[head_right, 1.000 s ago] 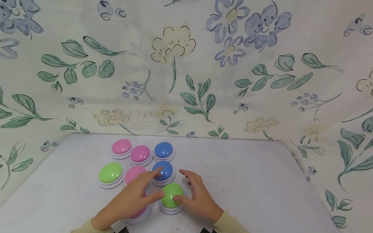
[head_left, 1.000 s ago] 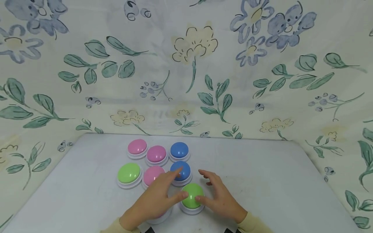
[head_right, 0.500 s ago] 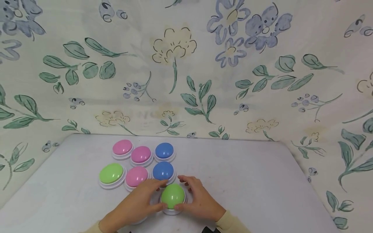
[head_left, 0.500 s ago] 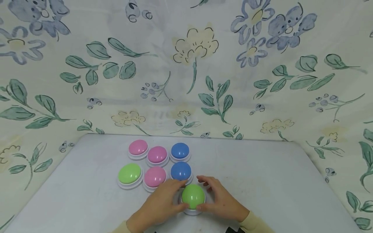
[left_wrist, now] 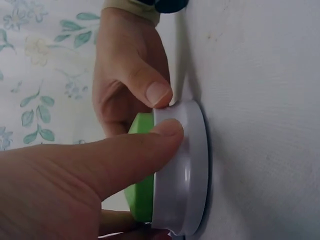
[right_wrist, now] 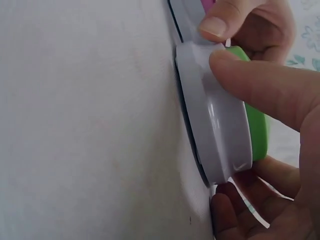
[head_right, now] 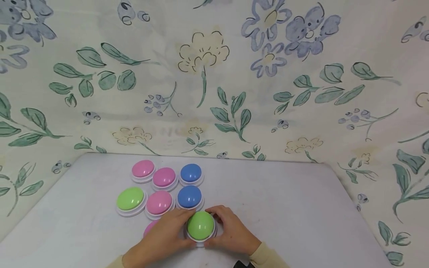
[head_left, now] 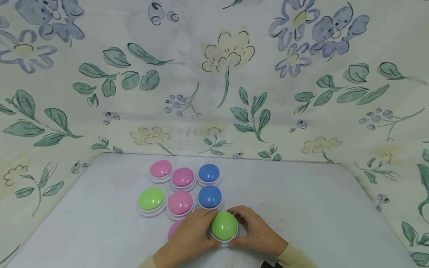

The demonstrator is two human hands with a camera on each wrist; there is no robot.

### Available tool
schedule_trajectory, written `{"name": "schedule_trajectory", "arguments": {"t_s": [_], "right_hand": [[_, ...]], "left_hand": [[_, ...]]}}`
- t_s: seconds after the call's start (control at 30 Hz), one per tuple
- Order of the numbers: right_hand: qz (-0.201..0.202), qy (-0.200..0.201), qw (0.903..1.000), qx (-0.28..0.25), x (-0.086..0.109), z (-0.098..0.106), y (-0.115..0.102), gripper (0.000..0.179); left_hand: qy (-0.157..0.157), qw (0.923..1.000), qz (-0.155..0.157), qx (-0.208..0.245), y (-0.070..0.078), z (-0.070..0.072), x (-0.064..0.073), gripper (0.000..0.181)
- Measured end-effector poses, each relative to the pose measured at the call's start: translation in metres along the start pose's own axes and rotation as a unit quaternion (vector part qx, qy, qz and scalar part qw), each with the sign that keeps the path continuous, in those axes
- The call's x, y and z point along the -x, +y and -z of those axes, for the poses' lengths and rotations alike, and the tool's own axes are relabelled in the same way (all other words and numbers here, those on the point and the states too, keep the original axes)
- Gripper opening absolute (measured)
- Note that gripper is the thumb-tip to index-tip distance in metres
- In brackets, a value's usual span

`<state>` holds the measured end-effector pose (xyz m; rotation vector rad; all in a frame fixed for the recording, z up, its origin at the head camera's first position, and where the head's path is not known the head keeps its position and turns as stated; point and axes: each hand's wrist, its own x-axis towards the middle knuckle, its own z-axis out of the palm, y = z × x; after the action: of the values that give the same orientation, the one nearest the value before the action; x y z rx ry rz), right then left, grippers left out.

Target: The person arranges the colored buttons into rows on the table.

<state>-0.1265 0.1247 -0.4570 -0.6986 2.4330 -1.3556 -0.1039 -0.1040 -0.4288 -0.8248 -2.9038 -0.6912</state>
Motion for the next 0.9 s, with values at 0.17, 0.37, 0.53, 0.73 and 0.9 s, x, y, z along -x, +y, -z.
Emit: {"name": "schedule_trajectory", "arguments": {"t_s": [0.17,0.37,0.53,0.73,0.9], "right_hand": [[0.006,0.005,0.9999,0.010,0.000,-0.001,0.001,0.075],[0.006,0.013,0.9996,0.025,0.000,0.000,0.002,0.076],[0.011,0.014,0.9996,0.022,-0.001,0.004,0.001,0.079],[0.040,0.033,0.9981,0.033,0.000,0.008,0.000,0.079],[0.058,0.058,0.9952,0.053,-0.002,0.013,-0.002,0.081]], "left_hand": [[0.001,0.9999,0.004,-0.012,0.003,0.000,0.001,0.080],[0.010,0.9999,0.002,-0.003,0.004,0.001,-0.001,0.074],[0.018,0.9997,0.002,0.015,0.004,0.002,-0.003,0.070],[0.020,0.9993,0.009,0.029,0.006,0.002,-0.006,0.072],[0.039,0.9986,0.012,0.034,0.007,0.000,-0.012,0.073]]}}
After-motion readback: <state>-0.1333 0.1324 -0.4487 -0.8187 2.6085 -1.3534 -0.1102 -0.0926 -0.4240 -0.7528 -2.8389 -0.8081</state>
